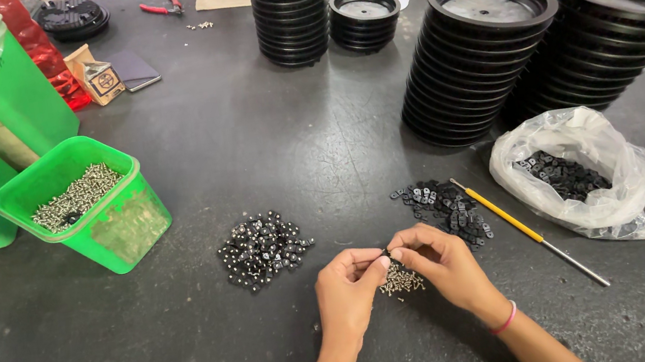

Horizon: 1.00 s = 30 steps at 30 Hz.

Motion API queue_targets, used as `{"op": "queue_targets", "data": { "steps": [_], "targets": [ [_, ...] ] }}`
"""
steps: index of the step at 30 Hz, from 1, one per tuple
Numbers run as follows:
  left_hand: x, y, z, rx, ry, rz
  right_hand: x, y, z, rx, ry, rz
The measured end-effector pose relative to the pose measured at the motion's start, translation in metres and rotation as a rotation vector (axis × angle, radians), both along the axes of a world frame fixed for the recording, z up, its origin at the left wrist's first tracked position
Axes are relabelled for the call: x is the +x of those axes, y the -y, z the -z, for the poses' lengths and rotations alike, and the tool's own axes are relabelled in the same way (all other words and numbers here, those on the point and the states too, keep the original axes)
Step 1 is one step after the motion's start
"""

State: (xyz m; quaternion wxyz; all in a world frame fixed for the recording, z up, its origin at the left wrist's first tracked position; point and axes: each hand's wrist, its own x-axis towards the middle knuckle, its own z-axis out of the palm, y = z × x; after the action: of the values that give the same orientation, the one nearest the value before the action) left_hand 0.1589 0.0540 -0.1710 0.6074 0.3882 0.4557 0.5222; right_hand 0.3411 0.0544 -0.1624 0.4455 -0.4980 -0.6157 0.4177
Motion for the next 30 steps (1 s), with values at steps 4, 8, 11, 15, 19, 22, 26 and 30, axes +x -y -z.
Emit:
{"op": "queue_targets", "data": {
  "steps": [4,8,11,15,19,22,26,30],
  "targets": [
    [0.000,0.001,-0.003,0.022,-0.027,0.013,-0.003,0.002,-0.004,0.007,0.030,0.024],
    [-0.002,0.004,-0.008,0.113,-0.172,0.012,-0.004,0.000,-0.005,-0.060,-0.028,0.033],
    [-0.001,0.005,-0.011,0.152,-0.171,0.010,-0.001,-0.001,-0.005,-0.146,-0.115,0.005],
    [0.003,0.007,-0.009,0.167,-0.146,0.011,0.004,-0.001,-0.002,-0.109,-0.081,0.007],
    [0.008,0.007,-0.002,0.122,0.113,0.050,0.005,-0.003,-0.005,-0.124,-0.176,-0.009],
    [0.004,0.002,0.003,0.012,0.134,0.036,0.013,-0.002,-0.015,-0.061,0.089,0.081],
    [-0.005,-0.004,0.004,0.097,0.334,-0.008,0.016,0.000,-0.023,0.094,0.573,0.008],
    [-0.009,-0.007,0.002,0.012,0.375,-0.012,0.011,0.000,-0.022,0.238,0.572,-0.070]
  ]
}}
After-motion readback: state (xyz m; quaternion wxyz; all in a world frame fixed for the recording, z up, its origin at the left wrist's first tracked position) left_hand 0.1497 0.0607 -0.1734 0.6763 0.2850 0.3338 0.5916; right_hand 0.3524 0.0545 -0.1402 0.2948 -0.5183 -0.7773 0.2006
